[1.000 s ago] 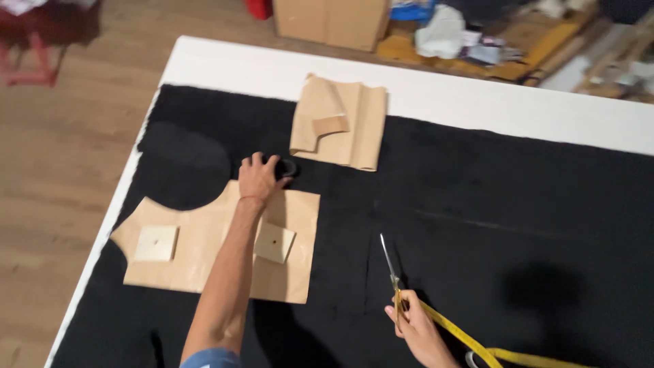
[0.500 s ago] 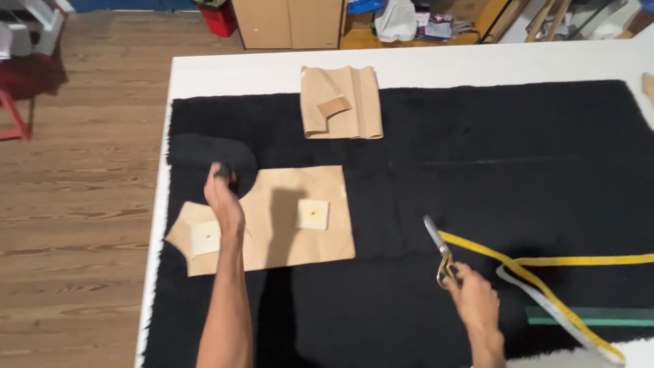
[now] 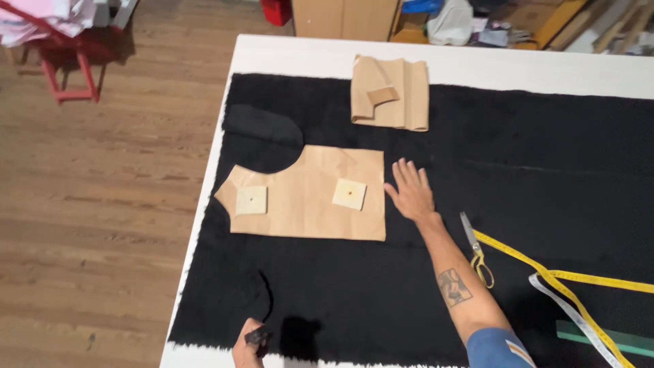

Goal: Cutting black fabric according to a paper pattern on a table using scissors.

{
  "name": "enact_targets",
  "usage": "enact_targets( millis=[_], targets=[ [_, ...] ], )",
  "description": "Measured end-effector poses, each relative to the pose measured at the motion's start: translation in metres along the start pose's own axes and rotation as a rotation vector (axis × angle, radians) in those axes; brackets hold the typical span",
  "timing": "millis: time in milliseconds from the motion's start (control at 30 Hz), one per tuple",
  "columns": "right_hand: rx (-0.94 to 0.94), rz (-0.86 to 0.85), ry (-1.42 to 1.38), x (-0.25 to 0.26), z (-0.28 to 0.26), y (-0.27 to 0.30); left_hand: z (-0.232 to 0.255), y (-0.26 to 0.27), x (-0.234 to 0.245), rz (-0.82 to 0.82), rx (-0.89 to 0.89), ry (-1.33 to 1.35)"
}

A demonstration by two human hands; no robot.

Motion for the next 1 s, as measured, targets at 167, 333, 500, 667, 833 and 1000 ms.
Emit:
enact_targets(
  millis=[167,333,500,667,833,1000],
  targets=[
    [0.026,0.077,0.04,0.001,0.008,-0.007,-0.022,0.018,0.022,0.092,-0.289,-0.015],
    [0.043,0.037,-0.009,-0.006,0.005,-0.011,-0.05,0.059,0.051,0.225,0.347,0.258],
    [-0.052,0.184,-0.12,0.022,-0.046,-0.024,0.064,0.08,0.043,0.2,-0.002,0.394],
    [-0.028,-0.126,-0.422,0.055,-0.119,-0.055,0.037,0.088,0.066,0.216,0.262,0.377],
    [-0.079,-0.123,-0.411,0.048,-0.131,-0.067,-0.001,0.066,0.127,0.133,0.148,0.434],
    [-0.212,-0.099,-0.258,0.085,-0.199,-0.043,-0.048,0.043,0.233,0.174,0.139,0.387]
  ],
)
Point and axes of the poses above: each hand's wrist, its own y-axis away from the middle knuckle, its own x-axis out of the back of the hand, z = x × y, the point moved 2 cm from there along -y, towards the middle knuckle, and after that the axes turned 12 degrees about x, right-handed, at the moved point
